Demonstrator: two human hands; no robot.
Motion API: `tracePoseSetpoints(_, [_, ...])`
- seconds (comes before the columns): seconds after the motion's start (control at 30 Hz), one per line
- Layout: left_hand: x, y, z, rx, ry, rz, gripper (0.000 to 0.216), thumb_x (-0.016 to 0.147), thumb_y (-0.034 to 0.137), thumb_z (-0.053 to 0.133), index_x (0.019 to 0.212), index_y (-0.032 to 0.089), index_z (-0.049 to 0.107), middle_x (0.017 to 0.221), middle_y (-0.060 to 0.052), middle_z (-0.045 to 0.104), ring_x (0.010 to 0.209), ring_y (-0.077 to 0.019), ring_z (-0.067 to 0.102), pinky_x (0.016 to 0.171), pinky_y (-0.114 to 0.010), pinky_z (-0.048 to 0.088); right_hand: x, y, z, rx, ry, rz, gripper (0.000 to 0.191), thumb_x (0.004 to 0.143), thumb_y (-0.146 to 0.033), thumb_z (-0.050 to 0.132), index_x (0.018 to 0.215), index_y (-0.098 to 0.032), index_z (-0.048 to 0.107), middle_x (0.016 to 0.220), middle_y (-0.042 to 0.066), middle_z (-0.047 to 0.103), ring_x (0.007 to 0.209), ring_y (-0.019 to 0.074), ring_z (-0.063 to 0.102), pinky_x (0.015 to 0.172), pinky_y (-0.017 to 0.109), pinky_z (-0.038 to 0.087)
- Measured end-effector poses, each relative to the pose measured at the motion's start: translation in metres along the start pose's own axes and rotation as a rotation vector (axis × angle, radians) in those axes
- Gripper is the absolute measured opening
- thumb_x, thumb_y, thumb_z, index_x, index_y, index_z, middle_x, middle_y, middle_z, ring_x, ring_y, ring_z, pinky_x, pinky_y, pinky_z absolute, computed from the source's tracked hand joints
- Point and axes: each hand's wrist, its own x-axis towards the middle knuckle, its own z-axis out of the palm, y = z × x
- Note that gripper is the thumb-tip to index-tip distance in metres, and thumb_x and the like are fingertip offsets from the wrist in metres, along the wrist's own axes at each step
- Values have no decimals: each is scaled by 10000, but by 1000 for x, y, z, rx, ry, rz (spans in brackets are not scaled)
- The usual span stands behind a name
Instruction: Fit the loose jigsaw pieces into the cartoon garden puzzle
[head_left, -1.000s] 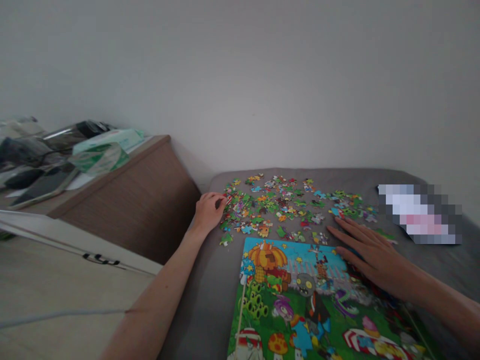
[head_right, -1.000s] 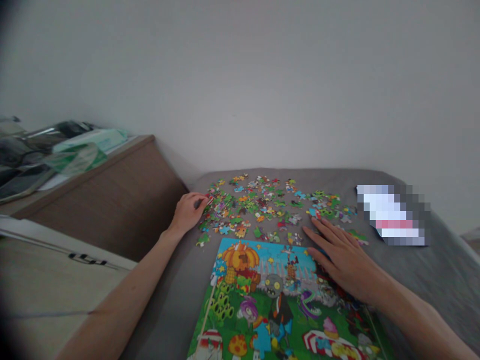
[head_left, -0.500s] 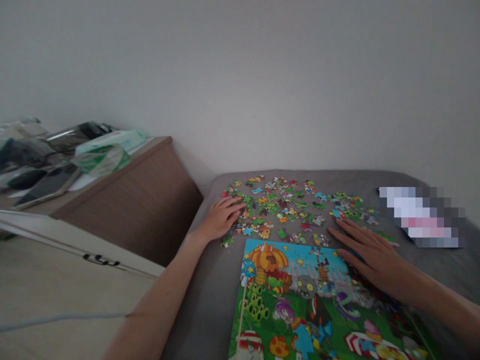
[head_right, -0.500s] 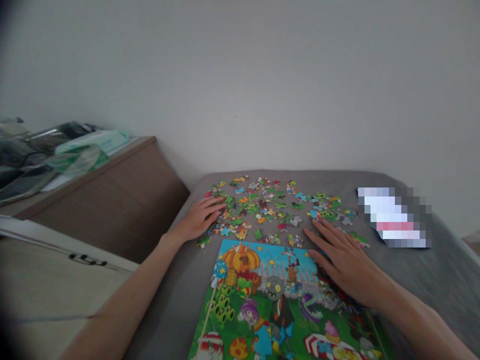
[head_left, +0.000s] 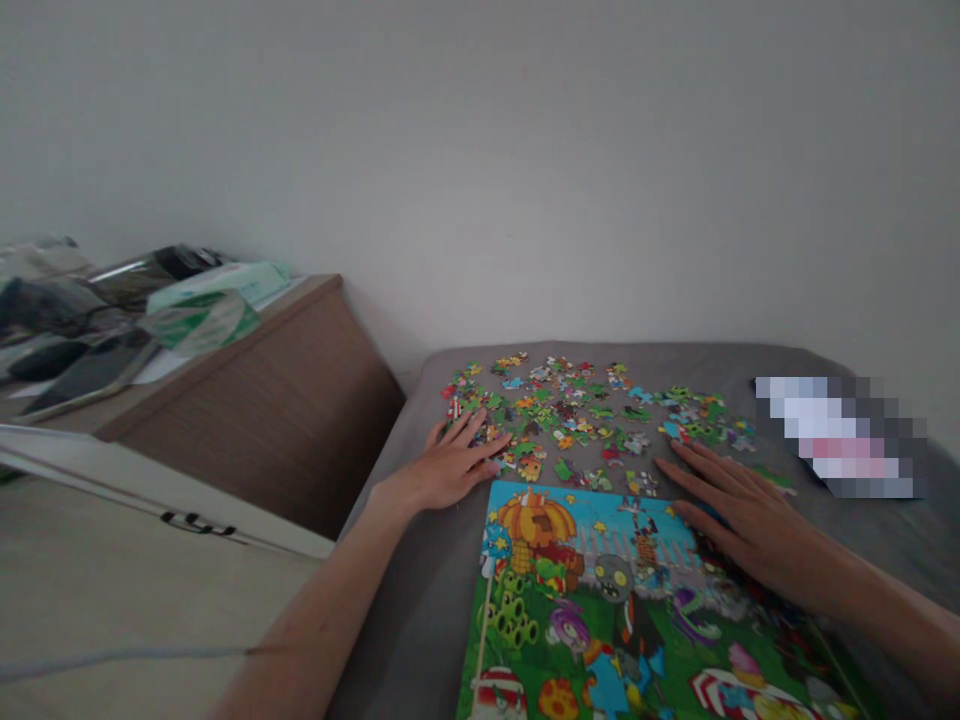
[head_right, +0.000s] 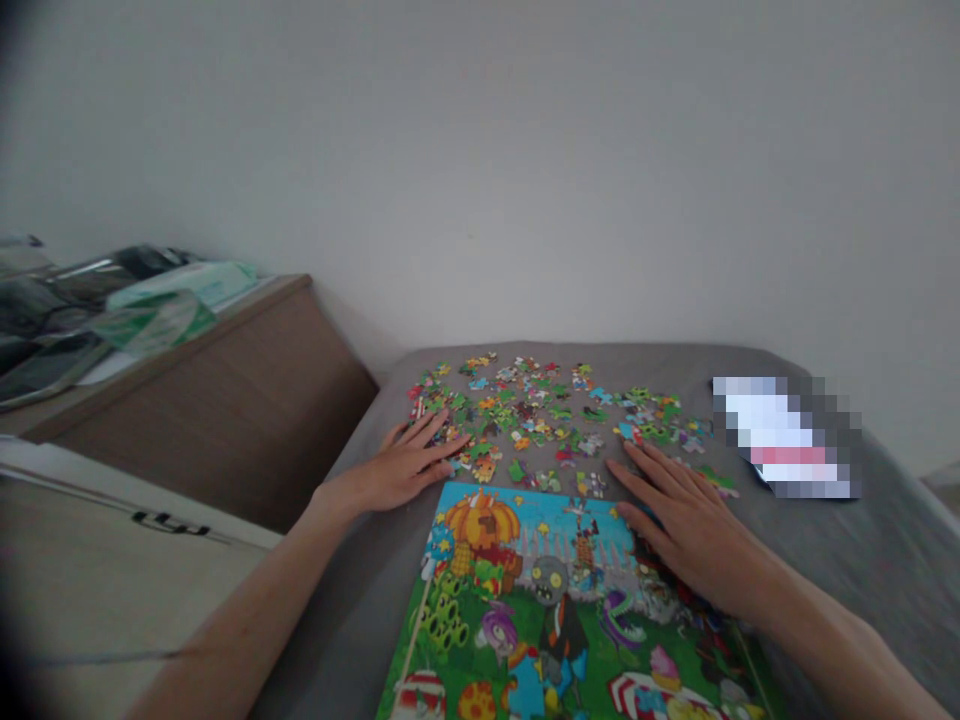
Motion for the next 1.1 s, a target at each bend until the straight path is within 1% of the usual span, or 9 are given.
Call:
tracePoseSetpoints(0.07, [1, -2, 1, 8, 35, -18, 457, 1037, 511, 322, 1475, 422, 417, 1633, -25, 240, 1501, -331, 195, 1160, -616, 171, 0, 0, 0, 0, -1, -4, 560, 1005, -527, 279, 1463, -283, 489, 1589, 50, 341, 1441, 306, 345, 1131, 578, 354])
tracePoseSetpoints(0.17, [3, -6, 2, 19, 72, -48, 437, 1036, 495, 336, 1448, 420, 462, 1615, -5, 297, 1490, -332, 229, 1152, -612, 199, 0, 0, 0, 2, 5, -10, 569, 1007, -524, 262, 1463, -274, 492, 1585, 55, 349, 1442, 307, 342, 1133, 577, 353])
tracePoseSetpoints(0.3, [8, -4, 3, 41, 123, -13, 401, 1043, 408, 361, 1409, 374, 522, 1569, 7, 392, 1469, -289, 295, 1162, -556, 224, 0, 0, 1, 6, 8, 5, 563, 1001, -528, 277, 1454, -283, 504, 1583, 46, 355, 1437, 310, 351, 1135, 569, 359])
tracePoseSetpoints(0.43, [16, 3, 3, 42, 168, 22, 378, 1033, 274, 379, 1349, 290, 587, 1452, -20, 551, 1396, -239, 424, 1140, -489, 298, 1, -1, -1, -1, -1, 12, 564, 1002, -537, 284, 1449, -277, 511, 1584, 54, 352, 1436, 301, 355, 1134, 555, 365])
tracePoseSetpoints(0.53, [23, 5, 4, 7, 243, 37, 318, 1011, 258, 446, 1255, 244, 649, 1351, -44, 637, 1307, -226, 518, 1102, -440, 367, 1, -3, -3, -5, -9, 21, 569, 1003, -541, 291, 1447, -263, 514, 1581, 66, 358, 1440, 300, 346, 1133, 551, 366])
tracePoseSetpoints(0.6, [27, 4, 6, -33, 286, 51, 268, 995, 253, 488, 1184, 242, 678, 1285, -46, 672, 1239, -222, 564, 1075, -427, 403, 2, -4, -5, -7, -12, 17, 562, 1006, -532, 293, 1441, -258, 522, 1579, 74, 362, 1442, 301, 343, 1134, 552, 364])
tracePoseSetpoints(0.7, [31, 1, 7, -93, 320, 55, 241, 972, 246, 538, 1171, 259, 673, 1233, -45, 672, 1195, -224, 579, 1060, -424, 424, 2, -6, -8, -13, -23, 2, 562, 1016, -511, 274, 1439, -236, 523, 1575, 94, 367, 1448, 306, 332, 1135, 565, 353])
tracePoseSetpoints(0.9, [33, -3, 8, -145, 361, -14, 366, 919, 265, 627, 1284, 253, 621, 1173, -66, 601, 1120, -231, 580, 988, -386, 471, 4, -9, -13, -22, -63, 20, 557, 1025, -496, 259, 1450, -234, 506, 1583, 102, 351, 1462, 303, 302, 1134, 577, 346])
tracePoseSetpoints(1.1, [32, -3, 6, -125, 420, -10, 245, 923, 324, 634, 1134, 225, 706, 1048, -60, 653, 1040, -250, 609, 944, -410, 475, 3, -8, -14, -20, -58, 5, 544, 1029, -482, 268, 1445, -230, 512, 1587, 102, 349, 1465, 300, 298, 1141, 559, 342])
